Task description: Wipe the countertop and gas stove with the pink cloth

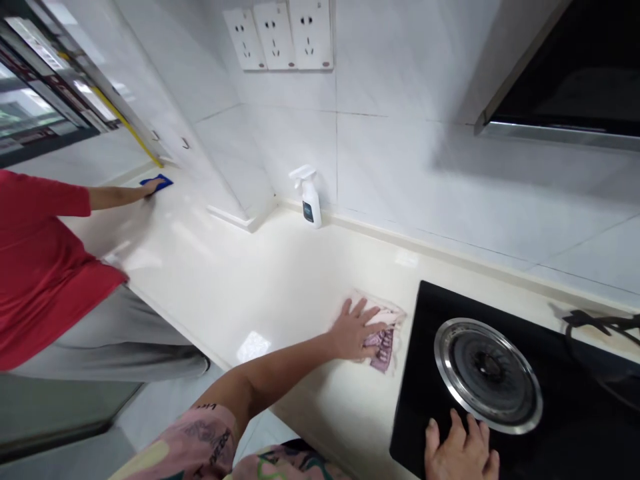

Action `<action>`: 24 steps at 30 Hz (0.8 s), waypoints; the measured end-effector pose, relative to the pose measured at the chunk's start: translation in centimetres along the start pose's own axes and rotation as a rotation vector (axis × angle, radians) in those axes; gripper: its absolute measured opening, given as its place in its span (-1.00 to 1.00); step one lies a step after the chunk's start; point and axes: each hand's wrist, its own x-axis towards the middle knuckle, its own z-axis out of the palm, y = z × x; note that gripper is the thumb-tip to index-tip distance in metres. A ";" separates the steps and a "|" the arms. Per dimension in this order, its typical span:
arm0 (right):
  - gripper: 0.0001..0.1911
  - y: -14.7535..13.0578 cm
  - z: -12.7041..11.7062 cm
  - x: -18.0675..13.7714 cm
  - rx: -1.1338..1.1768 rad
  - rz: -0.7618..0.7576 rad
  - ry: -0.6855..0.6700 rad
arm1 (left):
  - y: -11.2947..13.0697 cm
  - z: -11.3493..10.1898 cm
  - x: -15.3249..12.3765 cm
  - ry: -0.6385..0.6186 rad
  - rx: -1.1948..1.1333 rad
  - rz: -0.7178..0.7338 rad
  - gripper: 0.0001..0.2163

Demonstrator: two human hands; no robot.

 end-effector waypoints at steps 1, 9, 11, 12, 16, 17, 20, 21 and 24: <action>-0.39 0.1 0.1 0.0 0.006 0.003 -0.001 | -1.0 -0.9 1.4 -0.033 0.003 -0.059 -0.34; -0.42 1.0 0.7 -0.1 0.016 0.046 -0.013 | -12.8 -7.9 6.6 -0.066 0.058 -0.537 -0.31; -0.40 0.9 0.6 -0.2 0.011 0.032 -0.010 | -15.7 -9.2 4.3 -0.066 0.092 -0.640 -0.29; -0.40 0.9 0.5 -0.1 0.012 0.022 -0.007 | -16.9 -9.9 2.9 -0.072 0.111 -0.680 -0.27; -0.40 0.4 0.0 0.1 0.029 0.000 0.018 | -20.4 -13.0 -2.9 -0.120 0.167 -0.768 -0.23; -0.40 0.3 -0.1 0.1 0.034 -0.001 0.024 | -20.8 -13.4 -4.4 -0.125 0.172 -0.788 -0.24; -0.42 -0.1 -0.3 0.3 0.040 -0.004 0.036 | -20.6 -13.7 -8.1 -0.109 0.172 -0.875 -0.27; -0.42 -0.1 -0.4 0.3 0.039 -0.008 0.038 | -20.1 -13.4 -9.0 -0.100 0.169 -0.906 -0.27; -0.41 -0.4 -0.6 0.4 0.030 -0.027 0.051 | -18.1 -11.9 -10.3 -0.073 0.162 -0.963 -0.27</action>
